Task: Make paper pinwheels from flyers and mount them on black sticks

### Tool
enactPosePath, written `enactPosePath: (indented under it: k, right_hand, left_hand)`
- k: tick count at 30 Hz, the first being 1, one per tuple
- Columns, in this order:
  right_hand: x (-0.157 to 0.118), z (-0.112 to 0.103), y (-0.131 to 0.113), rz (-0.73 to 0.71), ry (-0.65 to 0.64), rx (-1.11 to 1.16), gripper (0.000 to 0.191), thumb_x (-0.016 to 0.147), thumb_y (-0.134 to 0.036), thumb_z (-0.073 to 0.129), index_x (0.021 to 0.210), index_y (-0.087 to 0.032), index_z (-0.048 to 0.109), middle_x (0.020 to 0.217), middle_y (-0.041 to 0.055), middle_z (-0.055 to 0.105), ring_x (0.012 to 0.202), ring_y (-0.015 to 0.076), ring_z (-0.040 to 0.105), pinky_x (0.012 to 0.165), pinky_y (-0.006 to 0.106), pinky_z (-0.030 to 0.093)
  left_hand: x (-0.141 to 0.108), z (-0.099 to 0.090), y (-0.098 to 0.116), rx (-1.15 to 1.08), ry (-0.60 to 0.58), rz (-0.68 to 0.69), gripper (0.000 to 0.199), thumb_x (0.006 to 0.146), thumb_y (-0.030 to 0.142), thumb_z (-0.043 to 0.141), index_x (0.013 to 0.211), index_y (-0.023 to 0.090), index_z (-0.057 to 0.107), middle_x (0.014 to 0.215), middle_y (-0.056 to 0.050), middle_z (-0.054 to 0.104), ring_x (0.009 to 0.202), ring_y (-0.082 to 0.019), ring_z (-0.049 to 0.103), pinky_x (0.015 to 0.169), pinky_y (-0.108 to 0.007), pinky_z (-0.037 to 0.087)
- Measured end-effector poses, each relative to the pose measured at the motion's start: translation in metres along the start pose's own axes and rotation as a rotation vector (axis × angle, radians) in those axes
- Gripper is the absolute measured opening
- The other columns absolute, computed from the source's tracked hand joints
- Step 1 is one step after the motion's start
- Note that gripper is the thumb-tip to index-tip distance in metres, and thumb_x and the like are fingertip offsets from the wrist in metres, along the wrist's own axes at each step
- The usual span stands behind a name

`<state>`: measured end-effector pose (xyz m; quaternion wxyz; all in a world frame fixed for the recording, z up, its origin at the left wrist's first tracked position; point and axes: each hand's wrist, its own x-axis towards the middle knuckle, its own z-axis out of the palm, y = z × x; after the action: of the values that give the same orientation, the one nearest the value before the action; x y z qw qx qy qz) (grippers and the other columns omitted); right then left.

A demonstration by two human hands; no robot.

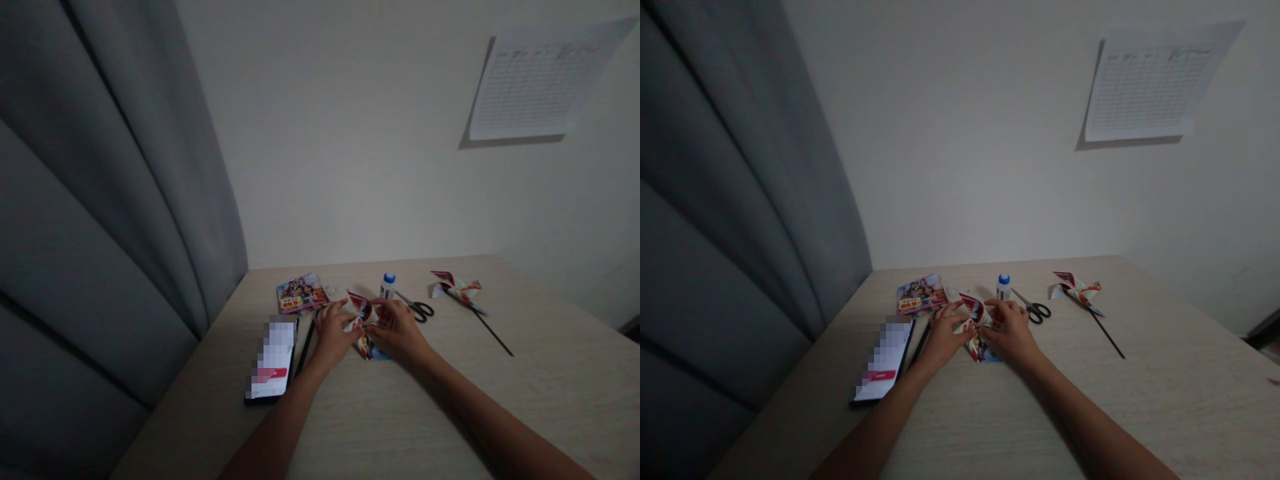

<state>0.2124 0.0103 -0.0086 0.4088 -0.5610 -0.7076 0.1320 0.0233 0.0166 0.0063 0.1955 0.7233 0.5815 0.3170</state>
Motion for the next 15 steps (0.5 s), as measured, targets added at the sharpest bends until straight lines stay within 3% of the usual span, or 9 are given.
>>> enactPosePath:
  k: [7, 15]
  right_hand:
    - [0.0033, 0.0003, -0.0010, -0.024, -0.056, -0.012, 0.038, 0.072, -0.035, 0.077, 0.109, -0.027, 0.075, 0.098, 0.0079, 0.068, 0.099, 0.0280, 0.061, 0.092, 0.047, 0.040]
    - [0.0077, -0.0025, -0.0057, -0.030, -0.103, 0.053, 0.019, 0.071, -0.033, 0.077, 0.088, -0.026, 0.080, 0.087, 0.0061, 0.071, 0.092, 0.0254, 0.062, 0.086, 0.040, 0.044]
  left_hand:
    - [-0.0004, -0.0002, -0.0012, -0.014, 0.000, 0.002, 0.026, 0.071, 0.026, 0.080, 0.096, 0.026, 0.078, 0.141, -0.005, 0.058, 0.135, -0.032, 0.042, 0.115, -0.055, 0.024]
    - [0.0002, 0.0015, -0.0023, -0.021, 0.003, 0.004, 0.021, 0.074, 0.031, 0.077, 0.094, 0.025, 0.079, 0.140, -0.006, 0.059, 0.135, -0.033, 0.042, 0.115, -0.057, 0.023]
